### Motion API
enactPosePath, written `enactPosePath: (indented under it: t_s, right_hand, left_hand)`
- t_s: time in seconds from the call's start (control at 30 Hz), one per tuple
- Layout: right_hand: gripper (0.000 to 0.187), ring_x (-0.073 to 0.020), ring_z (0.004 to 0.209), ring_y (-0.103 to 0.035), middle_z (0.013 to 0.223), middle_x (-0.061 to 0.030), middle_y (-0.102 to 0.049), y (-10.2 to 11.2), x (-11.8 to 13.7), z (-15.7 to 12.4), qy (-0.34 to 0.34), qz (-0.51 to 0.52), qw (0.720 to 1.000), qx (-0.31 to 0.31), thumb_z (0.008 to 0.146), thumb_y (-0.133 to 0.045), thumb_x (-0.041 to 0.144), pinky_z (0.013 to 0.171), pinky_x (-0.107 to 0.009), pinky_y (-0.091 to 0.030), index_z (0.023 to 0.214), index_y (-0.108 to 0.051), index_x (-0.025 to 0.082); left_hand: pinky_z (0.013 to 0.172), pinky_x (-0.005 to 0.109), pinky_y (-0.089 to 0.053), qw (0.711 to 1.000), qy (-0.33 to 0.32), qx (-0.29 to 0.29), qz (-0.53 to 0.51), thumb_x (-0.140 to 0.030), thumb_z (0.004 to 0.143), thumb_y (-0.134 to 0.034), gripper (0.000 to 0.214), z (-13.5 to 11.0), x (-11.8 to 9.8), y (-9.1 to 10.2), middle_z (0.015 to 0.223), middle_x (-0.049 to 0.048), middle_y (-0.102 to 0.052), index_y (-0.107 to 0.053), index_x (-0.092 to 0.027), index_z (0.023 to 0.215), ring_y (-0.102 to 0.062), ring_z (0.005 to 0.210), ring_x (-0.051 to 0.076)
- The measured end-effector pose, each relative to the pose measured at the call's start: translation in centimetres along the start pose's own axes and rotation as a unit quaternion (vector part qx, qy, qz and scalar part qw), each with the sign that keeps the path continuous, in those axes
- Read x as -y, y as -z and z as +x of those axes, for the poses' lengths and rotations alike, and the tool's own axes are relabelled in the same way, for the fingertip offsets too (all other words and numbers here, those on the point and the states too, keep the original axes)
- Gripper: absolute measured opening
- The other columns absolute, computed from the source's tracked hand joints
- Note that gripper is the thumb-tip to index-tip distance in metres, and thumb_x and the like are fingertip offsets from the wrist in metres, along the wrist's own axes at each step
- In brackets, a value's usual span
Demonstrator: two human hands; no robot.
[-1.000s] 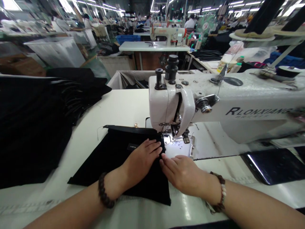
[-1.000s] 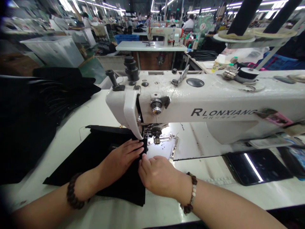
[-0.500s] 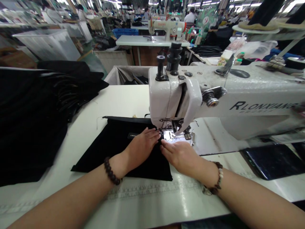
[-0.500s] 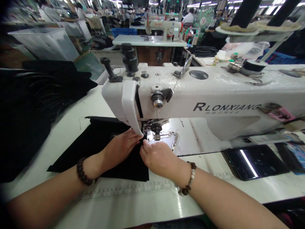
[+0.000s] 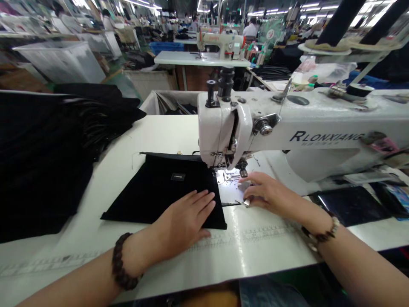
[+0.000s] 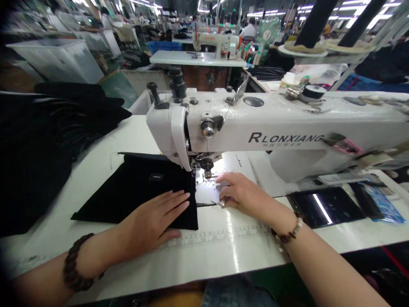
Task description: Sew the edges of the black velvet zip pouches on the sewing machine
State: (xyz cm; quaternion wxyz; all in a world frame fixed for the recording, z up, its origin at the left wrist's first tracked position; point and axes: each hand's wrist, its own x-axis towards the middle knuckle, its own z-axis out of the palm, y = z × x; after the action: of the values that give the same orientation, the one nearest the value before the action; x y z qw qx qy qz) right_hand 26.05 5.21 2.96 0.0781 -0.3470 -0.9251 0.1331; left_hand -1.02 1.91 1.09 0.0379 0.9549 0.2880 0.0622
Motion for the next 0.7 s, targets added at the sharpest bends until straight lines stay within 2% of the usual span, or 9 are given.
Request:
enactPosePath:
  t_s: [0.07, 0.13, 0.17, 0.23, 0.33, 0.4, 0.5, 0.6, 0.7]
  right_hand:
    - [0.009, -0.0201, 0.090, -0.049, 0.096, -0.0085, -0.055, -1.0, 0.0, 1.0, -0.026, -0.003, 0.999, -0.043, 0.071, -0.068, 0.023, 0.078, -0.034, -0.038, 0.076, -0.062, 0.017]
    - [0.021, -0.0200, 0.082, -0.048, 0.085, -0.0078, -0.055, -2.1, 0.4, 2.8, -0.079, -0.040, 0.992, -0.090, 0.068, -0.071, 0.032, 0.072, -0.032, -0.037, 0.075, -0.060, 0.016]
    - [0.025, -0.0204, 0.080, -0.047, 0.081, -0.0075, -0.055, -2.6, 0.7, 3.7, -0.107, -0.063, 0.986, -0.107, 0.067, -0.071, 0.036, 0.070, -0.032, -0.037, 0.075, -0.059, 0.015]
    - [0.027, -0.0216, 0.076, -0.047, 0.072, -0.0070, -0.055, -3.3, 1.0, 5.4, -0.141, -0.097, 0.977, -0.129, 0.067, -0.069, 0.039, 0.071, -0.034, -0.035, 0.072, -0.059, 0.014]
    - [0.025, -0.0234, 0.077, -0.047, 0.071, -0.0080, -0.057, -3.5, 1.1, 6.3, -0.146, -0.113, 0.972, -0.142, 0.072, -0.065, 0.039, 0.074, -0.038, -0.033, 0.073, -0.059, 0.014]
    - [0.024, -0.0237, 0.079, -0.047, 0.075, -0.0096, -0.058, -3.3, 1.3, 5.7, -0.120, -0.124, 0.973, -0.155, 0.076, -0.061, 0.037, 0.073, -0.037, -0.034, 0.074, -0.059, 0.013]
    - [0.021, -0.0191, 0.073, -0.047, 0.075, -0.0084, -0.057, -2.9, 2.2, 3.9, 0.009, -0.112, 0.983, -0.142, 0.084, -0.052, 0.031, 0.065, -0.031, -0.035, 0.079, -0.059, 0.012]
    - [0.021, -0.0144, 0.061, -0.046, 0.067, -0.0031, -0.055, -3.0, 3.7, 2.1, 0.149, -0.108, 0.979, -0.086, 0.089, -0.043, 0.022, 0.056, -0.028, -0.032, 0.096, -0.058, 0.010]
    - [0.026, -0.0133, 0.057, -0.046, 0.063, -0.0001, -0.054, -3.6, 4.8, 0.9, 0.174, -0.124, 0.976, -0.033, 0.088, -0.045, 0.016, 0.053, -0.028, -0.030, 0.112, -0.051, 0.008]
  left_hand:
    - [0.092, 0.038, -0.044, 0.997, -0.026, -0.076, -0.001, -0.024, 0.087, -0.045, 0.030, -0.3, -0.5, -0.4, 0.116, 0.0146, -0.057, -0.056, -0.006, 0.108, -0.053, 0.109, 0.025]
    - [0.086, 0.033, -0.049, 0.989, -0.037, -0.140, -0.031, -0.015, 0.089, -0.036, 0.027, -0.2, -0.5, -0.4, 0.104, 0.0134, -0.064, -0.060, -0.006, 0.099, -0.059, 0.098, 0.022]
    - [0.082, 0.030, -0.050, 0.985, -0.019, -0.163, -0.060, -0.014, 0.089, -0.034, 0.029, -0.1, -0.3, -0.2, 0.098, 0.0125, -0.065, -0.061, -0.006, 0.095, -0.061, 0.092, 0.019]
    - [0.075, 0.025, -0.051, 0.968, 0.079, -0.200, -0.127, -0.017, 0.089, -0.034, 0.028, 0.2, 0.4, 0.6, 0.089, 0.0093, -0.066, -0.060, -0.008, 0.091, -0.063, 0.082, 0.016]
    - [0.062, 0.023, -0.049, 0.915, 0.278, -0.227, -0.185, -0.028, 0.089, -0.038, 0.028, 0.6, 1.5, 2.1, 0.072, 0.0021, -0.064, -0.060, -0.013, 0.080, -0.061, 0.067, 0.014]
    - [0.056, 0.023, -0.047, 0.894, 0.334, -0.225, -0.196, -0.032, 0.088, -0.038, 0.031, 0.8, 1.9, 2.6, 0.064, -0.0002, -0.060, -0.059, -0.015, 0.073, -0.058, 0.060, 0.014]
    - [0.061, 0.023, -0.047, 0.908, 0.288, -0.228, -0.199, -0.028, 0.086, -0.039, 0.025, 0.9, 1.6, 2.7, 0.072, 0.0013, -0.062, -0.059, -0.014, 0.078, -0.059, 0.066, 0.015]
    - [0.067, 0.024, -0.049, 0.930, 0.213, -0.240, -0.181, -0.020, 0.085, -0.040, 0.020, 0.9, 0.9, 2.2, 0.081, 0.0041, -0.064, -0.058, -0.013, 0.088, -0.060, 0.074, 0.015]
    - [0.077, 0.026, -0.050, 0.947, 0.144, -0.239, -0.158, -0.017, 0.084, -0.044, 0.019, 0.8, 0.2, 1.6, 0.091, 0.0067, -0.064, -0.058, -0.012, 0.095, -0.061, 0.083, 0.016]
